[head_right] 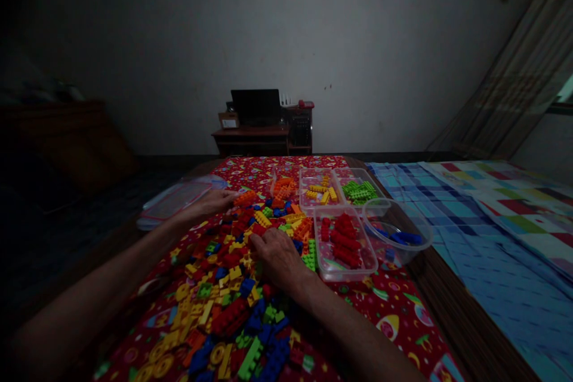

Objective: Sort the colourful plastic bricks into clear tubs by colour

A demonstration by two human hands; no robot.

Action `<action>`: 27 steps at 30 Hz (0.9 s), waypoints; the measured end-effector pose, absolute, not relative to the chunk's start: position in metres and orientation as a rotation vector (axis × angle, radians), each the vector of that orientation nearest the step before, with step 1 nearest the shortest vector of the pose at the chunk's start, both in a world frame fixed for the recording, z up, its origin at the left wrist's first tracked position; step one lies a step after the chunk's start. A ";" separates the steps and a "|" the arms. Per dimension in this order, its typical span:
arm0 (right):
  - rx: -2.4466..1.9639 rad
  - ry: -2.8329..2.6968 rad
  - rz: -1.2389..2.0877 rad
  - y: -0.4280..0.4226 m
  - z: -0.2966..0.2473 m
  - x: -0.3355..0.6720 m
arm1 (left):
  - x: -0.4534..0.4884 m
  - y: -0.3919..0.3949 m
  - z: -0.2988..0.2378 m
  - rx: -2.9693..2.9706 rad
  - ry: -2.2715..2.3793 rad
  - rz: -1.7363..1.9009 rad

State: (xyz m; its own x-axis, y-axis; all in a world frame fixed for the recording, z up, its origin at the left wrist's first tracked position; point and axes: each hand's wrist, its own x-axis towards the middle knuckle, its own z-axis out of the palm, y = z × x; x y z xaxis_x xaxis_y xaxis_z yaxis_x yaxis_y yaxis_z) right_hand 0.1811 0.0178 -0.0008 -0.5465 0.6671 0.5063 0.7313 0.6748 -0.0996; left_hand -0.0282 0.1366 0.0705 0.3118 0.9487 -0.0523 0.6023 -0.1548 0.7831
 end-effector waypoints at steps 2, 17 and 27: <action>-1.086 -2.379 -0.174 0.017 0.000 0.181 | -0.022 0.130 0.076 1.866 1.355 0.628; -1.097 -2.376 -0.217 0.020 0.001 0.178 | -0.014 0.143 0.070 1.820 1.247 0.782; -1.087 -2.355 -0.226 0.020 -0.003 0.179 | 0.034 0.185 0.082 1.640 1.225 1.166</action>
